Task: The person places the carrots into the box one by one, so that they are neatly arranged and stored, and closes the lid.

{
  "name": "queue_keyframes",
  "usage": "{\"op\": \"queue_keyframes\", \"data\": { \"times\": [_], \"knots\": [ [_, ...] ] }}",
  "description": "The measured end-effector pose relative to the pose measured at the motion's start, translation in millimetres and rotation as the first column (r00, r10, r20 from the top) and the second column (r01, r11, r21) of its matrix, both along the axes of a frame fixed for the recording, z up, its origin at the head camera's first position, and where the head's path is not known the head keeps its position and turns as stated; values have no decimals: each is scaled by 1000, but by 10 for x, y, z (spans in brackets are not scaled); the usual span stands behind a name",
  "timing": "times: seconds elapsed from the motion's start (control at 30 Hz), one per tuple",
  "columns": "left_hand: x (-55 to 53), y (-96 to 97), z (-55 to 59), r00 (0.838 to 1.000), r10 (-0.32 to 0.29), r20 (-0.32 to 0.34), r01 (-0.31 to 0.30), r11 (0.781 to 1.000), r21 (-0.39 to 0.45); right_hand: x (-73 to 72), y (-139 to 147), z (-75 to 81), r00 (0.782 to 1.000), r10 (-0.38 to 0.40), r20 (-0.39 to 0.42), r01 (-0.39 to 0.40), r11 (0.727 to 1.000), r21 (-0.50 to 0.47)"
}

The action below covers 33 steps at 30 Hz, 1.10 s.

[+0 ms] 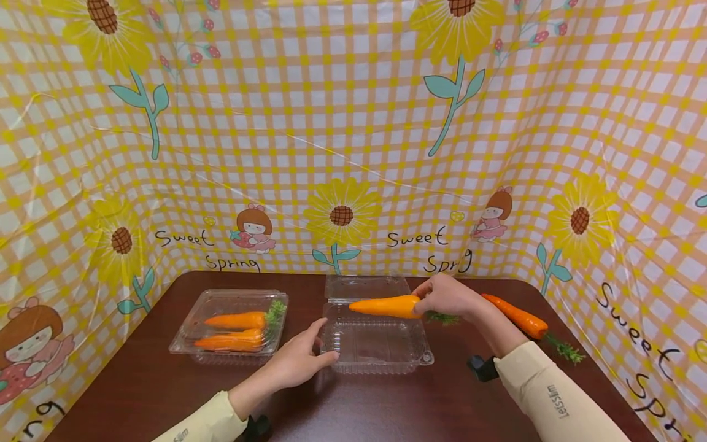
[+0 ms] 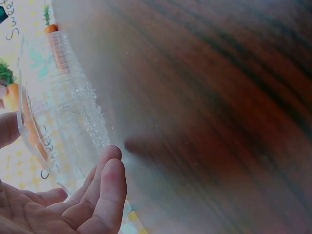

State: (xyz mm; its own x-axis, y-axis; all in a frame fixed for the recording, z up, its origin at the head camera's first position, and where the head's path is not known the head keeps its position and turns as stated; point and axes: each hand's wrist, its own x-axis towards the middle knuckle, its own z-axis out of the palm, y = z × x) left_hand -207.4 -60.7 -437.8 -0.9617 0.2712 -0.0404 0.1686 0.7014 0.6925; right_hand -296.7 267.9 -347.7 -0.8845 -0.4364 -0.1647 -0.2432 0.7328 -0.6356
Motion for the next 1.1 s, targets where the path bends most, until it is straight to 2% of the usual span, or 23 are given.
{"op": "queue_keyframes", "data": {
  "times": [0.37,0.7,0.9,1.1],
  "knots": [
    [-19,5,-21,1000,3,10,-3,1000,-2,-104,-324,-180,999,32,28,-32,999,23],
    [-10,8,-5,1000,1,4,-1,1000,9,-162,-472,-378,997,74,-26,-72,994,87],
    [0,18,19,1000,5,-1,-5,1000,11,-166,-549,-466,996,63,-60,-52,984,167],
    [6,28,26,1000,8,-7,-8,1000,6,-145,-603,-541,990,76,-115,-37,950,311]
  ]
}}
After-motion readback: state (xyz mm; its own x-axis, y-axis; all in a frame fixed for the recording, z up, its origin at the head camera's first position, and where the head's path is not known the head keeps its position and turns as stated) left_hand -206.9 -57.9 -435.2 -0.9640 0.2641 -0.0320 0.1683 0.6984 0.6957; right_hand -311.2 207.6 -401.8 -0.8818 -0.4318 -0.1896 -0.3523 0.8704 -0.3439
